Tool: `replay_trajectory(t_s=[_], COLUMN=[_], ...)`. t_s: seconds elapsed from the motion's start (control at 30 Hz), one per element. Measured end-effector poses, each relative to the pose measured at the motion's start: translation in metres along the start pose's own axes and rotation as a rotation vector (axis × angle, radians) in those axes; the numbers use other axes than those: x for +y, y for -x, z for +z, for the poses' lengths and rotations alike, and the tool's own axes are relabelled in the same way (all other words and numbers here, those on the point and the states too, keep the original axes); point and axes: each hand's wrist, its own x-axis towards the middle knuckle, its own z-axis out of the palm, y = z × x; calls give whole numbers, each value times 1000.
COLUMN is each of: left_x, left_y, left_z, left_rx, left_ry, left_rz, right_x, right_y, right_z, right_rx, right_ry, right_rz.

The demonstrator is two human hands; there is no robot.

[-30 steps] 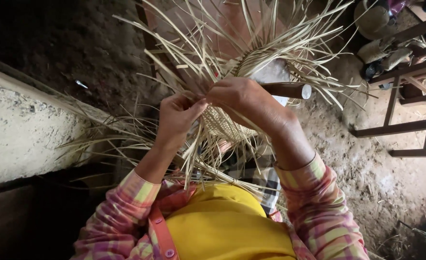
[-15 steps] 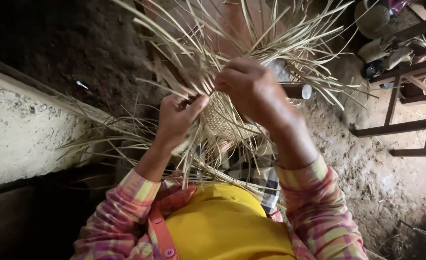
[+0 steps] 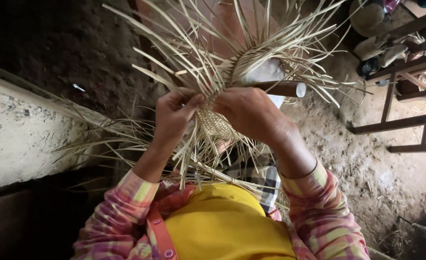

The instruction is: Weaving a straw hat by hand using dried straw strands and a wooden form

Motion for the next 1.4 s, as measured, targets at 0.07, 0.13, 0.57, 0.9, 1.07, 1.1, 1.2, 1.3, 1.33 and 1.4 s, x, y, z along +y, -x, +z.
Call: replay_trajectory(t_s=[0.07, 0.13, 0.57, 0.9, 1.07, 1.1, 1.2, 1.3, 1.33, 1.4], left_x=[11, 30, -11, -43, -25, -27, 2, 13, 11, -13], left_y=[1, 3, -4, -16, -15, -15, -9, -2, 0, -1], left_z=[0, 5, -3, -20, -10, -12, -1, 5, 5, -7], left_rx=[-18, -40, -4, 46, 19, 4, 11, 51, 65, 46], left_ry=[28, 79, 120, -167, -216, -259, -276, -231, -212, -227], left_rz=[33, 66, 5, 9, 11, -4, -13, -6, -7, -2], right_x=[-12, -19, -69, -49, -37, -36, -34, -35, -35, -46], right_y=[0, 1, 118, 99, 108, 111, 118, 130, 134, 132], right_z=[-8, -7, 15, 6, 5, 6, 7, 10, 12, -1], right_rx=[-79, -267, -311, -110, -141, -122, -86, -70, -68, -44], right_ry=[-112, -156, 57, -1010, -1451, -1471, -1441, -1294, -1199, -1092], right_rz=[121, 339, 597, 427, 461, 444, 396, 365, 367, 361])
